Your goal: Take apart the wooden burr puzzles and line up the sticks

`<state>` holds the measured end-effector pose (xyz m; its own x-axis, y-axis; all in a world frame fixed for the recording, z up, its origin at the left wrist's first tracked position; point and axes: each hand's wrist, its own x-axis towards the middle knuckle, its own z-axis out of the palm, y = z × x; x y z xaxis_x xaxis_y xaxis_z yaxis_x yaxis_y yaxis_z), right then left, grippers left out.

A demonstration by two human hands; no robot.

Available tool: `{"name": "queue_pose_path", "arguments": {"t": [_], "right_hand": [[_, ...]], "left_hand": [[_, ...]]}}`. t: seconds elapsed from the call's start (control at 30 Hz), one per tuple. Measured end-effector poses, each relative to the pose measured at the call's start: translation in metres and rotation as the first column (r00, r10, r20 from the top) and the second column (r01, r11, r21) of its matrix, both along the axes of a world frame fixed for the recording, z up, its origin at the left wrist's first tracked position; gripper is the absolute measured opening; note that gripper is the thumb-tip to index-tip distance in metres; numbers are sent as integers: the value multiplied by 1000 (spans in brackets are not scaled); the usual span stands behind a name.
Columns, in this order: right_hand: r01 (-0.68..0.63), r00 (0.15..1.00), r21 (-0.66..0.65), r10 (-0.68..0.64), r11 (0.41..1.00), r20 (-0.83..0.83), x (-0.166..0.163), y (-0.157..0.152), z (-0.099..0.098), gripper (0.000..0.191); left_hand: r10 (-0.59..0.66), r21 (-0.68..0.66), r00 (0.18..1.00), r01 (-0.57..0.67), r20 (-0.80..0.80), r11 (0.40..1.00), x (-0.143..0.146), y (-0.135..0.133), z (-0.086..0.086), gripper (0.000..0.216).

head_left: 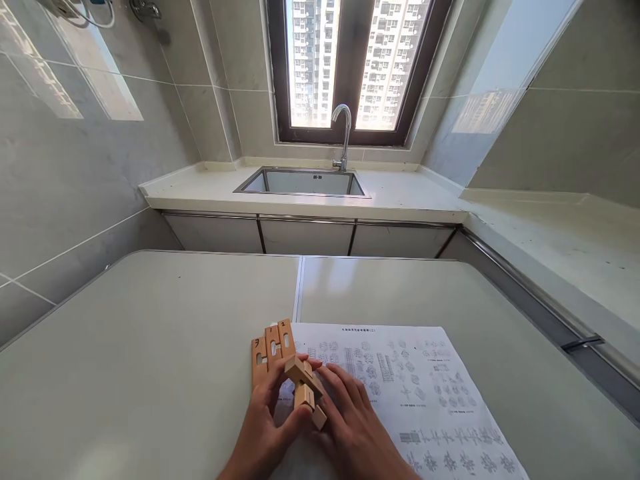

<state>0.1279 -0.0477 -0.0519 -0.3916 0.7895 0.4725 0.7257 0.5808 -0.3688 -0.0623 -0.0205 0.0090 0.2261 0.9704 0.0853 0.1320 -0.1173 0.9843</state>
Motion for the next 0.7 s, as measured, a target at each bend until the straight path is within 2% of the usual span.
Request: {"name": "queue_pose_path", "arguments": {"t": [0.1, 0.17, 0.23, 0.33, 0.4, 0.5, 0.7], "right_hand": [[-23, 999, -36, 21, 999, -50, 1, 0, 3, 75], [-40, 989, -76, 29, 996, -146, 3, 0, 10, 73], [-70, 953, -120, 31, 990, -302, 5, 0, 20, 60], [-159, 838, -176, 39, 971, -545, 8, 2, 33, 30], [-194, 784, -212, 21, 958, -621, 9, 3, 38, 19], [-202, 755, -261, -20, 944, -655, 10, 2, 38, 9], [-298, 702, -388, -75, 872, -708, 13, 0, 36, 26]], "left_hand": [[-16, 23, 999, 16, -28, 1000, -1, 1, 0, 64], [-24, 21, 999, 25, -38, 999, -1, 0, -2, 62], [-33, 33, 998, 35, -52, 999, -1, 0, -4, 59], [-61, 78, 995, 67, -76, 995, -1, -3, -9, 61], [-106, 87, 990, 114, -90, 990, 0, -4, -10, 63], [-189, 101, 979, 196, -78, 975, 3, -5, -9, 63], [-258, 154, 966, 256, -8, 954, 5, -5, -2, 66]]}}
